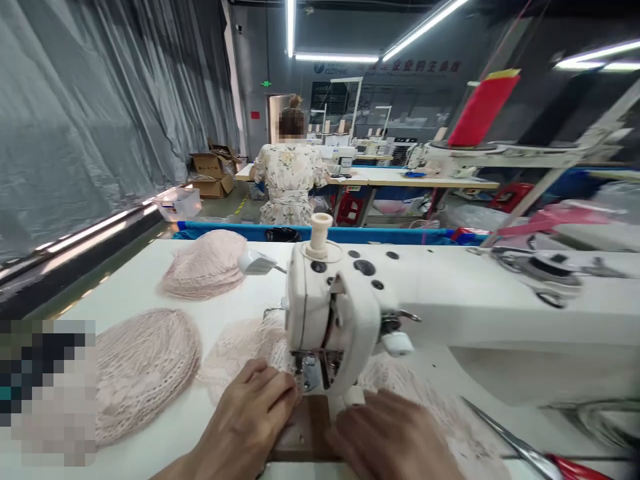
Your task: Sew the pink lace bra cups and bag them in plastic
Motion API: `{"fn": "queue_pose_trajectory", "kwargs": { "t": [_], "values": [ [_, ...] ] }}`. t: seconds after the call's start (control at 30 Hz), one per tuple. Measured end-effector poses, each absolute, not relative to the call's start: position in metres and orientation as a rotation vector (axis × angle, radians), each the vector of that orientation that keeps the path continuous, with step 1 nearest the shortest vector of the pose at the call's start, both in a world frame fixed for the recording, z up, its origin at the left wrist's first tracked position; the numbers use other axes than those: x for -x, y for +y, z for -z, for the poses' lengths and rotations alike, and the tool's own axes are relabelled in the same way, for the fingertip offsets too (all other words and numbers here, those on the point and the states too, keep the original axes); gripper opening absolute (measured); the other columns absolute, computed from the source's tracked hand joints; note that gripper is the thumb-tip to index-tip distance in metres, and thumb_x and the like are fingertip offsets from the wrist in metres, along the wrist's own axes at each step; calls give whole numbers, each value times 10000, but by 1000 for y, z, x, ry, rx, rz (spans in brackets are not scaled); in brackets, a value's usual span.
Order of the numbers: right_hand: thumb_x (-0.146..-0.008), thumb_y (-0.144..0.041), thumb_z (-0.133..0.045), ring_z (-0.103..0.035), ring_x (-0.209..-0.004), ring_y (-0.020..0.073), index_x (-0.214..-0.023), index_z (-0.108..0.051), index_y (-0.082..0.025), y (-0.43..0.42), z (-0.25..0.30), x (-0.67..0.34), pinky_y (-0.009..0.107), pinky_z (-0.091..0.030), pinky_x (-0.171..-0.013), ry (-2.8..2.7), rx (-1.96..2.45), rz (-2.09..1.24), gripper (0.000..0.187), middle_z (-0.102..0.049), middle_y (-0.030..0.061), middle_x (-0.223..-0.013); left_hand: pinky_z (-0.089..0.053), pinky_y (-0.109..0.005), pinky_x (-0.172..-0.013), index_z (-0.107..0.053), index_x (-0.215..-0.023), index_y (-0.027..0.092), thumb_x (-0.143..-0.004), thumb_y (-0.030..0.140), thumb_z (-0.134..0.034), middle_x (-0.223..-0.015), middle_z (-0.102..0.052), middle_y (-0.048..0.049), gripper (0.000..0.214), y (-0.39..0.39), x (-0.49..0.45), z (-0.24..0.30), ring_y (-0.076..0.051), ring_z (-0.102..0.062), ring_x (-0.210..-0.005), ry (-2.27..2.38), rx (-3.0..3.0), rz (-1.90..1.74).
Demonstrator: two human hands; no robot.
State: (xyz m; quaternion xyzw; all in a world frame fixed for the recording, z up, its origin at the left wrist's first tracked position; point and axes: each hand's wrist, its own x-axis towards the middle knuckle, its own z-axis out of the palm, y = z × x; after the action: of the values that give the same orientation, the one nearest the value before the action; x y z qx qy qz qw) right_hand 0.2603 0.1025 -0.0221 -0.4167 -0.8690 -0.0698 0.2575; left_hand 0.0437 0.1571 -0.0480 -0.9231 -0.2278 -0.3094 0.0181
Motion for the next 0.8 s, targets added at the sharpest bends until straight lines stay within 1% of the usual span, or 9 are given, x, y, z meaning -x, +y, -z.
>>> {"fn": "queue_pose_trajectory", "kwargs": {
  "t": [0.07, 0.13, 0.2, 0.27, 0.33, 0.47, 0.57, 0.7, 0.8],
  "values": [
    [-965, -204, -429, -525, -539, 122, -696, -532, -205, 104, 3, -277, 244, -358, -513, -2351, 1321, 60, 288, -564, -24, -622, -420, -334, -777, -595, -945, 136, -976, 135, -367, -878, -645, -41, 230, 157, -44, 52, -160, -584, -752, -688, 2842, 1000],
    [-943, -209, -479, -566, -617, 132, -722, -551, -210, 106, -5, -288, 232, -387, -541, -2401, 1450, 13, 232, -590, -10, -709, -425, -346, -797, -600, -994, 133, -964, 116, -379, -893, -646, -42, 224, 156, -44, 55, -165, -591, -773, -689, 2823, 1026],
    [-894, -202, -560, -583, -665, 150, -716, -561, -212, 108, 0, -288, 236, -409, -554, -2449, 1481, 51, 178, -607, -1, -757, -429, -356, -807, -601, -1014, 137, -958, 110, -384, -901, -645, -43, 225, 154, -44, 55, -171, -596, -790, -720, 2827, 1011],
    [-857, -190, -608, -587, -689, 163, -724, -579, -213, 110, 11, -281, 244, -422, -558, -2454, 1404, 112, 138, -621, 6, -774, -434, -359, -803, -601, -1011, 140, -958, 113, -393, -893, -645, -39, 217, 152, -45, 53, -169, -600, -783, -752, 2831, 988],
    [-878, -182, -576, -597, -714, 167, -748, -604, -218, 112, 22, -269, 244, -438, -572, -2407, 1267, 144, 137, -641, 15, -786, -437, -360, -802, -599, -997, 143, -957, 108, -393, -864, -638, -30, 213, 150, -45, 50, -164, -603, -774, -783, 2839, 960],
    [-973, -205, -400, -638, -852, 187, -897, -656, -224, 118, 31, -256, 269, -507, -678, -2305, 1096, 150, 268, -694, 57, -910, -443, -345, -775, -588, -918, 150, -945, 110, -438, -813, -613, -16, 158, 148, -46, 44, -163, -602, -774, -867, 2886, 867],
    [-994, -250, -362, -658, -804, 187, -1015, -664, -230, 123, 35, -254, 277, -528, -653, -2308, 1097, 164, 303, -709, 66, -915, -440, -330, -749, -561, -823, 150, -933, 95, -453, -822, -609, -16, 164, 148, -45, 42, -152, -589, -751, -898, 2908, 853],
    [-980, -277, -398, -668, -788, 202, -1006, -686, -224, 127, 51, -256, 303, -555, -664, -2297, 1177, 116, 294, -705, 75, -891, -434, -338, -797, -572, -950, 142, -934, 95, -458, -949, -634, -31, 124, 148, -43, 42, -154, -593, -821, -889, 2939, 864],
    [-973, -255, -419, -666, -758, 176, -1023, -682, -234, 127, 61, -260, 272, -561, -667, -2320, 1182, 44, 269, -701, 56, -851, -428, -328, -793, -574, -992, 135, -938, 104, -468, -933, -642, -26, 123, 150, -43, 43, -148, -593, -815, -869, 2934, 853]
  ]
}}
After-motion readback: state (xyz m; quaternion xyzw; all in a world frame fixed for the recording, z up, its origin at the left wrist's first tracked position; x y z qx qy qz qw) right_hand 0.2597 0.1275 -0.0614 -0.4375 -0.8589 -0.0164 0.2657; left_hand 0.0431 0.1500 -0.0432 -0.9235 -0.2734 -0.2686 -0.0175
